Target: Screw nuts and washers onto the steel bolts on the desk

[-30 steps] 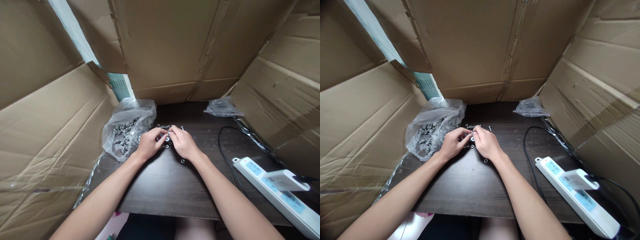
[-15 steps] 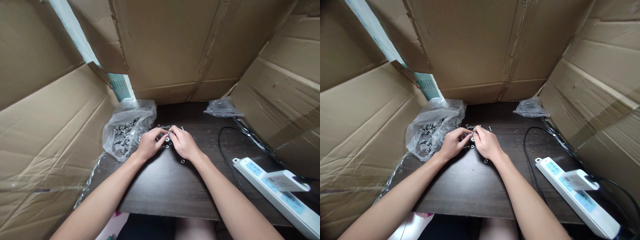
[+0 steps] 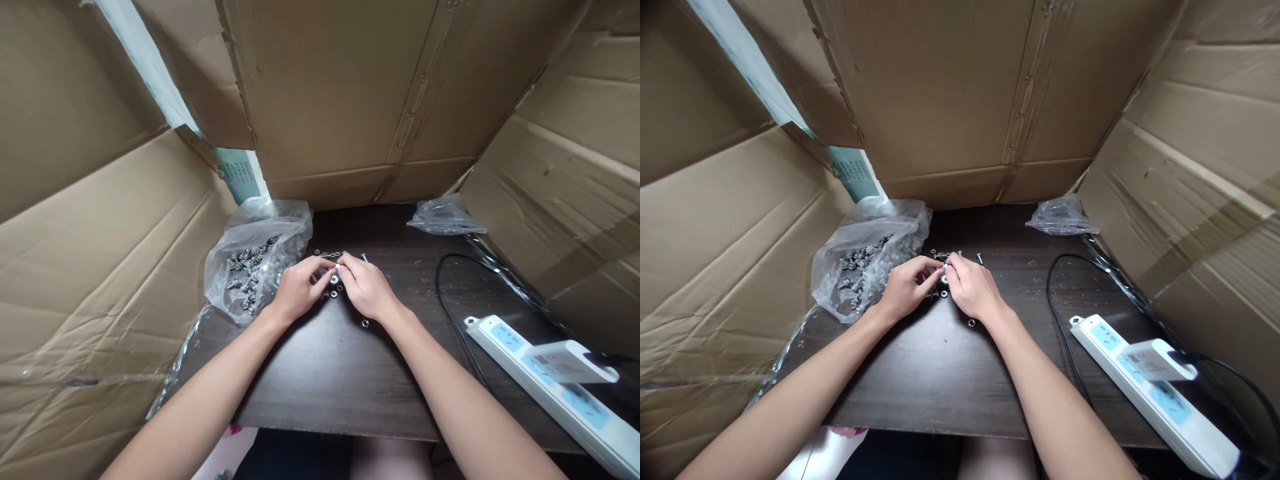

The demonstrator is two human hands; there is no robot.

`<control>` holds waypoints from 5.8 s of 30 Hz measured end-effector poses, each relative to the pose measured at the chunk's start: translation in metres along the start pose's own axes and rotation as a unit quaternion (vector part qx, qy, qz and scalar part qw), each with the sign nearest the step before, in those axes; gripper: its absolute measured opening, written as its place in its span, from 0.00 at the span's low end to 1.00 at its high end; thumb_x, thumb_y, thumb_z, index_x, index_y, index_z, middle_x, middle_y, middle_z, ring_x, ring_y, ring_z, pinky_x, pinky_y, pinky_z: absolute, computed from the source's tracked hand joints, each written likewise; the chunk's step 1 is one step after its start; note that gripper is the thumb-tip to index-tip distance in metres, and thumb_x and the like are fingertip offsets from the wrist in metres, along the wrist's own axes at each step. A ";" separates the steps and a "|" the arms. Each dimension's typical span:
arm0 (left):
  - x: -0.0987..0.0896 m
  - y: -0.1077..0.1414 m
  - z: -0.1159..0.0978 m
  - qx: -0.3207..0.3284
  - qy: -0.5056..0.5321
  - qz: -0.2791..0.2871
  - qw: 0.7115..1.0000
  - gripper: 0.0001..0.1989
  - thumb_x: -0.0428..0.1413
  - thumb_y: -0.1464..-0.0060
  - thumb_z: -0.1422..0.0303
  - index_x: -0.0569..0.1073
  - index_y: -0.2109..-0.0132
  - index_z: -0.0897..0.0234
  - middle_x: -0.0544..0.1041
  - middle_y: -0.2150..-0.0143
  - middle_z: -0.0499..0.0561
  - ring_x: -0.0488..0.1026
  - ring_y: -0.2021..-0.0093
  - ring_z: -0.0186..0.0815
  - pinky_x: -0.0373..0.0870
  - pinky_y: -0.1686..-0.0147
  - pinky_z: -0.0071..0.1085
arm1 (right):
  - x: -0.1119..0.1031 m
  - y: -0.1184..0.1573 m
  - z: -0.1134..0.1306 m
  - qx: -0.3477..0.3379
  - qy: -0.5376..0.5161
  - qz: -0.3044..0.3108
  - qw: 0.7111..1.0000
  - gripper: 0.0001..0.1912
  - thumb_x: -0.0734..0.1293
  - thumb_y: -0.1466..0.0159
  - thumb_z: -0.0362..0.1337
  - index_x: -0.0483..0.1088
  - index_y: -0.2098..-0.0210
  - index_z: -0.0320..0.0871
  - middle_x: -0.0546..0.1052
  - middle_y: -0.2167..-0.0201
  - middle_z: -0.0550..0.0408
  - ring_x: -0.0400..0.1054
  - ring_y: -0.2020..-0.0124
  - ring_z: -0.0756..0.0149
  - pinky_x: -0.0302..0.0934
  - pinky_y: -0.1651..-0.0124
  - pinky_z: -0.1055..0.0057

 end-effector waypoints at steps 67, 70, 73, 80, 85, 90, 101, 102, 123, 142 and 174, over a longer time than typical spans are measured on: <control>-0.001 0.000 -0.001 -0.009 -0.006 -0.016 1.000 0.04 0.59 0.36 0.68 0.78 0.56 0.61 0.81 0.62 0.48 0.75 0.70 0.30 0.71 0.67 0.26 | 0.000 0.002 0.002 -0.006 -0.001 0.002 1.000 0.10 0.55 0.27 0.42 0.65 0.57 0.46 0.78 0.62 0.51 0.72 0.64 0.58 0.56 0.63 0.66; -0.001 0.000 -0.001 -0.007 -0.003 -0.017 1.000 0.04 0.59 0.36 0.68 0.78 0.56 0.61 0.81 0.62 0.48 0.75 0.70 0.30 0.71 0.67 0.26 | 0.000 0.002 0.003 -0.009 0.000 0.001 1.000 0.10 0.55 0.27 0.41 0.65 0.57 0.46 0.78 0.63 0.52 0.72 0.65 0.58 0.56 0.64 0.67; -0.001 0.000 -0.001 -0.009 -0.003 -0.016 1.000 0.04 0.59 0.36 0.68 0.78 0.56 0.61 0.81 0.62 0.48 0.74 0.70 0.30 0.71 0.67 0.26 | 0.000 0.001 0.003 -0.011 0.001 -0.001 1.000 0.09 0.55 0.27 0.41 0.65 0.58 0.46 0.78 0.63 0.52 0.72 0.65 0.58 0.56 0.64 0.67; -0.002 0.000 0.000 -0.009 -0.004 -0.016 1.000 0.05 0.59 0.36 0.68 0.78 0.56 0.62 0.81 0.62 0.49 0.74 0.70 0.31 0.71 0.68 0.27 | 0.000 0.000 0.002 -0.008 0.003 0.002 1.000 0.10 0.55 0.27 0.41 0.65 0.57 0.47 0.78 0.62 0.51 0.71 0.65 0.58 0.56 0.64 0.66; -0.001 0.000 0.000 -0.007 -0.006 -0.013 1.000 0.05 0.58 0.35 0.68 0.78 0.56 0.62 0.81 0.63 0.49 0.74 0.71 0.31 0.71 0.68 0.27 | -0.001 0.000 0.003 -0.008 -0.004 -0.001 1.000 0.10 0.55 0.27 0.41 0.65 0.59 0.47 0.78 0.62 0.52 0.71 0.65 0.58 0.55 0.64 0.67; 0.000 0.000 -0.001 -0.005 -0.001 -0.010 1.000 0.05 0.58 0.35 0.67 0.78 0.56 0.62 0.81 0.62 0.49 0.75 0.70 0.30 0.72 0.67 0.26 | -0.002 0.001 0.004 -0.006 -0.018 0.000 1.000 0.10 0.56 0.27 0.41 0.64 0.62 0.47 0.77 0.64 0.53 0.70 0.66 0.60 0.54 0.64 0.67; -0.002 0.000 -0.004 0.012 0.004 -0.009 1.000 0.05 0.58 0.35 0.69 0.78 0.55 0.62 0.81 0.62 0.49 0.76 0.68 0.32 0.73 0.66 0.26 | -0.003 0.001 0.001 -0.012 -0.025 -0.007 1.000 0.14 0.54 0.26 0.42 0.65 0.64 0.47 0.76 0.66 0.55 0.68 0.67 0.62 0.54 0.64 0.68; -0.002 0.000 -0.004 0.012 0.005 -0.008 1.000 0.05 0.58 0.35 0.69 0.78 0.54 0.62 0.81 0.62 0.49 0.76 0.68 0.32 0.73 0.67 0.26 | -0.003 0.001 0.000 -0.013 -0.024 -0.009 1.000 0.14 0.54 0.26 0.42 0.65 0.64 0.47 0.76 0.66 0.55 0.68 0.68 0.62 0.54 0.65 0.68; -0.002 0.001 -0.005 0.021 0.006 -0.015 1.000 0.05 0.59 0.35 0.69 0.78 0.55 0.62 0.81 0.61 0.49 0.74 0.70 0.30 0.71 0.67 0.26 | 0.003 0.000 -0.002 -0.003 0.014 -0.019 1.000 0.16 0.50 0.25 0.45 0.57 0.67 0.47 0.73 0.70 0.54 0.66 0.71 0.61 0.48 0.67 0.68; -0.001 0.001 -0.009 0.044 -0.009 -0.021 0.999 0.03 0.60 0.37 0.71 0.78 0.56 0.63 0.81 0.64 0.48 0.76 0.69 0.31 0.71 0.66 0.26 | 0.001 0.000 -0.002 -0.012 0.042 -0.053 0.998 0.16 0.51 0.26 0.44 0.57 0.69 0.47 0.72 0.73 0.54 0.65 0.72 0.63 0.46 0.68 0.68; 0.006 0.005 -0.014 0.042 -0.002 0.011 0.999 0.05 0.57 0.36 0.69 0.77 0.56 0.64 0.81 0.63 0.50 0.74 0.72 0.31 0.71 0.68 0.28 | 0.003 -0.002 -0.008 0.011 0.069 -0.057 0.996 0.24 0.49 0.25 0.46 0.63 0.73 0.45 0.71 0.78 0.52 0.64 0.76 0.63 0.46 0.69 0.67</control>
Point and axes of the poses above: each hand's wrist, its own y-axis away from the middle knuckle, its own x-axis out of the palm, z = x × y, the point moved 5 cm from there along -y, towards the middle knuckle
